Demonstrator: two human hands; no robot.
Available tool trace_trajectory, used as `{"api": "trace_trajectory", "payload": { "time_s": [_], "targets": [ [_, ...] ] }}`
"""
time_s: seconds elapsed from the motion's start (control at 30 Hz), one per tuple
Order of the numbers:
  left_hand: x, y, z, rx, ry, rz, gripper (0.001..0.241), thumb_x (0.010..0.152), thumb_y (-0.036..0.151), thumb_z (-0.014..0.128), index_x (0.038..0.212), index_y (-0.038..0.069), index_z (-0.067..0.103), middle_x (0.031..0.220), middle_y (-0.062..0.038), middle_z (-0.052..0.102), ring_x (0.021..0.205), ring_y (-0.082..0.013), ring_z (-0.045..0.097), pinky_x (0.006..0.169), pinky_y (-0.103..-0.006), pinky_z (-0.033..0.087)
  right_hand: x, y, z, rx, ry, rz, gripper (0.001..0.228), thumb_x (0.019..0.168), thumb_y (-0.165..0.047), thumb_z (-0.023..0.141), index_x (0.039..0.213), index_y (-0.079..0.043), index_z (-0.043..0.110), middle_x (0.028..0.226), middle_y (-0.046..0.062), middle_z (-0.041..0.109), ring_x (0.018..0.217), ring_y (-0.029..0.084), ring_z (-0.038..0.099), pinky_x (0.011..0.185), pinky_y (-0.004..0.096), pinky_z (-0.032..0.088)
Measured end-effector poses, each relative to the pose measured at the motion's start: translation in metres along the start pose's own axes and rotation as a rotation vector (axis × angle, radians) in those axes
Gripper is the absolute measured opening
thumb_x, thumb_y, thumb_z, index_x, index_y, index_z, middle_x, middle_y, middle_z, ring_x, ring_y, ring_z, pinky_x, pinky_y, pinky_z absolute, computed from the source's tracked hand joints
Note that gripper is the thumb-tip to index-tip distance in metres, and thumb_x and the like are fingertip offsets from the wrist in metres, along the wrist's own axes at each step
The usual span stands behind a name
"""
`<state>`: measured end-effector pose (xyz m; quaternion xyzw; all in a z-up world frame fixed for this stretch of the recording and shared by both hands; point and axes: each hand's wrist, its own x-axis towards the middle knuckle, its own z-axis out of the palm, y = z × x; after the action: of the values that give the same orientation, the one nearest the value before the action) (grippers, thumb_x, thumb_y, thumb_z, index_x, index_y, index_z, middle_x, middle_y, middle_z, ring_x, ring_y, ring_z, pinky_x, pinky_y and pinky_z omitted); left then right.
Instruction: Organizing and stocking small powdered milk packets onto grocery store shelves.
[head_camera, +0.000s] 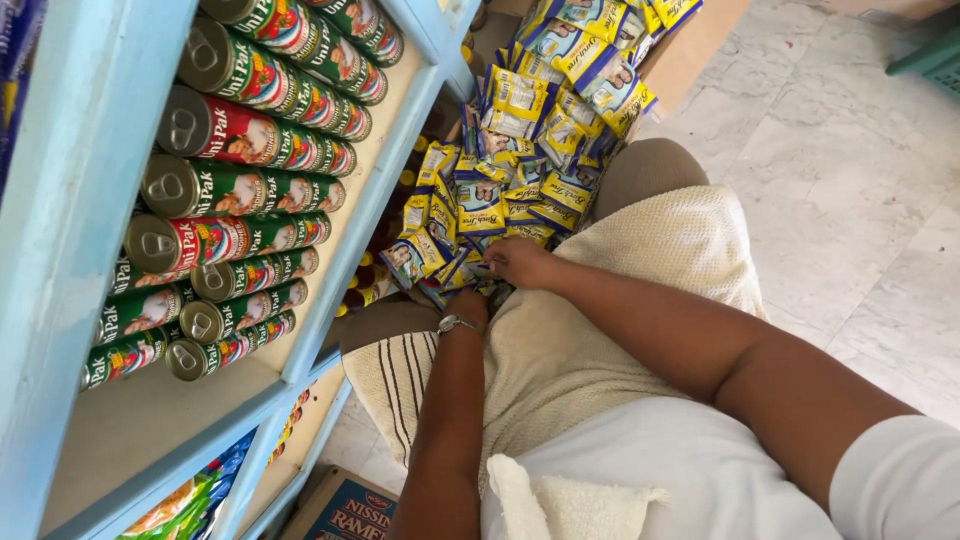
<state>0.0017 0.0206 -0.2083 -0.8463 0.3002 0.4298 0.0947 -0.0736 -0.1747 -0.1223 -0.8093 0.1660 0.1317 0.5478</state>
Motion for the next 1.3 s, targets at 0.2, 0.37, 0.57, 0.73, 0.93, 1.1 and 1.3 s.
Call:
{"api": "trace_trajectory", "payload": {
  "time_s": [0.2,0.37,0.57,0.73,0.93,1.1,1.3],
  "targets": [
    [-0.021,0.008,-0.015,0.077,0.077,0.007,0.025,0.098,0.012,0.055,0.115,0.008,0.073,0.128,-0.017,0.067,0.114,-0.0348,0.068,0.093,-0.0472,0.057,0.003,0.008,0.002,0.043,0.005,-0.013,0.025,0.094,-0.018,0.067,0.116,-0.008,0.071,0.106,0.013,0.075,0.097,0.028,0.072,0.086,0.040,0.056],
    [-0.096,0.040,-0.090,-0.195,0.605,0.189,0.014,0.090,0.014,0.066,0.097,0.014,0.078,0.113,-0.013,0.072,0.107,-0.0352,0.067,0.088,-0.0454,0.055,0.028,0.037,0.013,0.114,0.132,-0.117,0.033,0.090,-0.016,0.070,0.121,-0.006,0.068,0.111,0.015,0.073,0.101,0.028,0.070,0.088,0.039,0.056],
    [-0.170,0.042,-0.125,-0.548,0.955,0.280,0.015,0.096,0.002,0.058,0.105,0.009,0.068,0.105,-0.015,0.068,0.100,-0.0367,0.067,0.087,-0.0435,0.054,0.010,0.004,-0.006,0.206,0.066,-0.155,0.052,0.087,-0.026,0.076,0.133,-0.008,0.062,0.127,0.013,0.068,0.116,0.025,0.066,0.098,0.034,0.051],
    [-0.216,0.052,-0.144,-0.839,0.972,0.159,0.016,0.105,0.006,0.054,0.117,0.006,0.065,0.107,-0.011,0.071,0.091,-0.0233,0.070,0.083,-0.0323,0.055,-0.003,-0.025,-0.027,0.449,-0.063,0.057,0.086,0.084,-0.037,0.082,0.155,-0.014,0.039,0.148,0.017,0.052,0.137,0.031,0.050,0.112,0.041,0.040],
    [-0.224,0.035,-0.140,-1.485,0.941,0.429,0.036,0.105,0.010,0.057,0.142,0.009,0.056,0.127,-0.006,0.067,0.110,-0.0151,0.063,0.097,-0.0270,0.051,-0.016,-0.052,-0.045,0.938,-0.177,0.141,0.092,0.079,-0.029,0.084,0.151,-0.020,0.028,0.143,0.013,0.055,0.132,0.027,0.052,0.108,0.043,0.042],
    [-0.216,0.020,-0.128,-2.123,0.774,0.347,0.047,0.097,0.020,0.063,0.140,0.007,0.052,0.129,-0.005,0.066,0.114,-0.0172,0.067,0.094,-0.0369,0.058,-0.014,-0.047,-0.056,1.035,-0.239,0.108,0.058,0.089,-0.029,0.077,0.139,-0.013,0.052,0.128,0.006,0.064,0.115,0.020,0.060,0.095,0.039,0.051],
    [-0.204,0.033,-0.109,-2.023,0.625,0.138,0.059,0.092,0.022,0.073,0.143,0.007,0.046,0.128,-0.010,0.066,0.111,-0.0207,0.067,0.090,-0.0372,0.058,-0.041,-0.064,-0.077,0.950,-0.162,-0.001,0.040,0.089,-0.024,0.076,0.124,-0.012,0.061,0.113,0.000,0.070,0.101,0.013,0.069,0.080,0.033,0.060]
  ]
}}
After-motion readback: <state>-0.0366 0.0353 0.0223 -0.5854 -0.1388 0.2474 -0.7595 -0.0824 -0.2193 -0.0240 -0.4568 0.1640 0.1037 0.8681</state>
